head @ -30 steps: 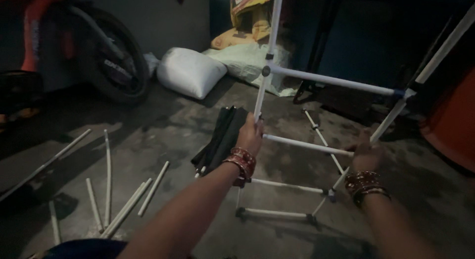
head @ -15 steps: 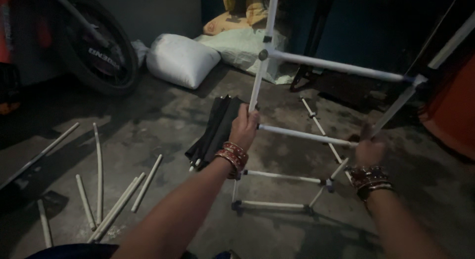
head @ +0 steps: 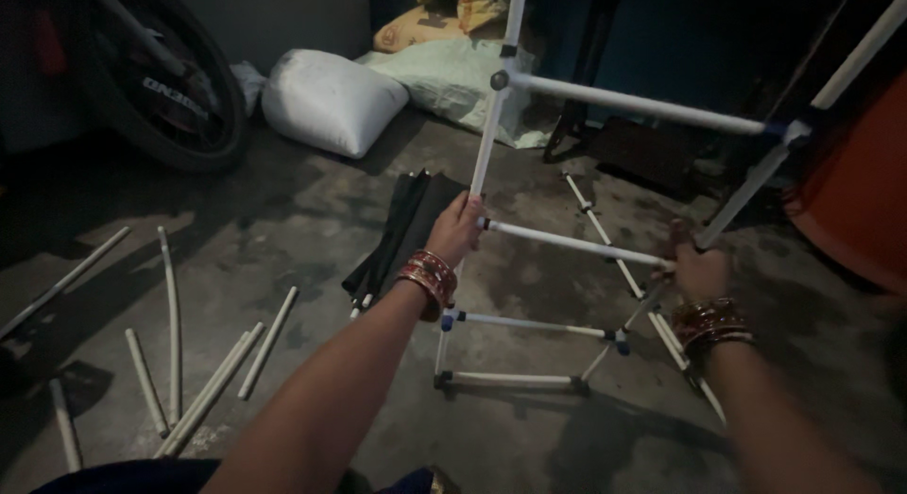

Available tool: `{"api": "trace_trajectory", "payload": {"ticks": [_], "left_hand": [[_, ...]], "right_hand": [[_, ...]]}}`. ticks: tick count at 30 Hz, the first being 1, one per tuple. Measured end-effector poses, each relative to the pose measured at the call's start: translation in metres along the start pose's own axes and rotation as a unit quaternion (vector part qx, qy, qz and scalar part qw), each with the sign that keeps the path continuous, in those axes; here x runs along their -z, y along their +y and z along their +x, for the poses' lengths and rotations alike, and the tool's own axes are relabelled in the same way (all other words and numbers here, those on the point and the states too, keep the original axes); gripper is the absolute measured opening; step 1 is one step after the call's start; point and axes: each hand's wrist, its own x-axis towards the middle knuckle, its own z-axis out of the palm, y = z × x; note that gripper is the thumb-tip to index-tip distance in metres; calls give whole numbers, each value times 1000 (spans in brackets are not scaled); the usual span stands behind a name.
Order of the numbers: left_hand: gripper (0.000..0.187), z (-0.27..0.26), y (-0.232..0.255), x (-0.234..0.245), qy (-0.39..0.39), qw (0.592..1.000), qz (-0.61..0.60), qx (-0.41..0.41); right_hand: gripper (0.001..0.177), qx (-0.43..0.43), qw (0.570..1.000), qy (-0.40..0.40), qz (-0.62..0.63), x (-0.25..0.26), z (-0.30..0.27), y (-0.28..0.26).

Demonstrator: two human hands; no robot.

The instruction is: The person assembles a white PVC ladder-like frame by inserting short crossbars into blue connectors along two long side rails. The person works on the floor, repeatedly picking up crossbars and fitting them into the connectors to form a rectangular grid.

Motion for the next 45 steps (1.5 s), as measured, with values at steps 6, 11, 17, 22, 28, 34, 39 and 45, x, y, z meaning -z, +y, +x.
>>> {"api": "trace_trajectory", "payload": {"ticks": [6, 11, 17, 22, 28, 34, 39, 45], "left_hand": [[31, -18, -23, -8, 112, 991, 30, -69], [28, -44, -84, -7, 179, 947, 231, -134], [40, -50, -124, -8, 204, 966, 75, 141], [53, -43, -106, 1, 151, 963, 115, 191], [48, -33, -110, 8, 71, 979, 55, 185], [41, -30, -126, 15, 72, 983, 68, 151], [28, -55, -147, -11, 306, 837, 426, -159], [26, -60, -162, -15, 239, 918, 306, 85]], "right_hand": [[41, 65, 969, -3, 239, -19, -21, 24], [32, 11, 964, -109, 240, -57, -51, 107], [39, -120, 969, 53, 210, -95, -36, 147], [54, -166, 952, 6, 258, -96, -35, 126], [28, -106, 928, -106, 342, -86, -37, 112], [26, -130, 939, -99, 302, -92, -19, 144], [32, -81, 982, 30, 166, -123, -21, 172], [44, -163, 985, 62, 5, -129, -47, 166]]}}
